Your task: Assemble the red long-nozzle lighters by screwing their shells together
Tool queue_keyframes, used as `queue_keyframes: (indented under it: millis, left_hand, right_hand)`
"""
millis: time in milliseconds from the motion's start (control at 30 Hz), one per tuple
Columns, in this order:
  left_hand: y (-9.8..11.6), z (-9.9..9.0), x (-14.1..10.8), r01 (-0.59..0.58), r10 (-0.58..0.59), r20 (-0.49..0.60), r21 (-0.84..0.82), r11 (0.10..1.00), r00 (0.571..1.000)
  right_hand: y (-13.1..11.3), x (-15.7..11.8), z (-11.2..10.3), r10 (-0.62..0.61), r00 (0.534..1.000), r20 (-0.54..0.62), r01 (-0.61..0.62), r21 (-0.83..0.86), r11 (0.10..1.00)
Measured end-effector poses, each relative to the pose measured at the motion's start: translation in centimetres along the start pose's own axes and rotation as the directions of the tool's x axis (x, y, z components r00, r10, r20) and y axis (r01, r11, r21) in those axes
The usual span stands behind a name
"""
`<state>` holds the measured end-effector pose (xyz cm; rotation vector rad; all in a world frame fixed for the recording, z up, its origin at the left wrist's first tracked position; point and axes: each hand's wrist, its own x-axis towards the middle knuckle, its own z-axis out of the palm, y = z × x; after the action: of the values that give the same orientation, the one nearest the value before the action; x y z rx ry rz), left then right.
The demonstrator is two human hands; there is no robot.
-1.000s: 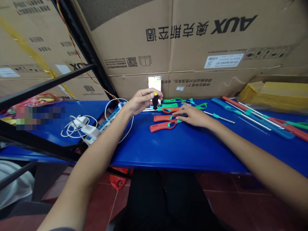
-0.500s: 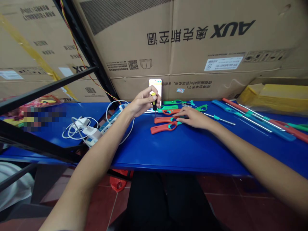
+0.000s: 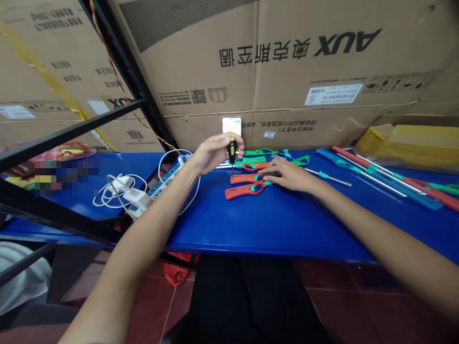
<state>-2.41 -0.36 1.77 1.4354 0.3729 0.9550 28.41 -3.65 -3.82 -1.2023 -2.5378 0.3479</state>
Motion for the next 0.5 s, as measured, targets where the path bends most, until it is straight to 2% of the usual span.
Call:
queue_keyframes:
  millis: [100, 267, 500]
  left_hand:
    - [-0.4, 0.1, 0.0, -0.029, 0.029, -0.005, 0.027, 0.999, 1.0]
    - [-0.9, 0.8, 0.2, -0.055, 0.051, -0.073, -0.051, 0.997, 0.996]
    - [-0.3, 1.5, 0.2, -0.03, 0.028, -0.042, -0.043, 0.999, 0.999]
  right_hand:
    - [0.1, 0.0, 0.0, 0.006, 1.0, 0.001, -0.006, 0.004, 1.0]
    - [0.3, 0.0, 0.0, 0.001, 1.0, 0.004, -0.001, 0.013, 1.0]
    - [0.3, 0.0, 0.1, -0.004, 1.0, 0.002, 0.004, 0.002, 1.0]
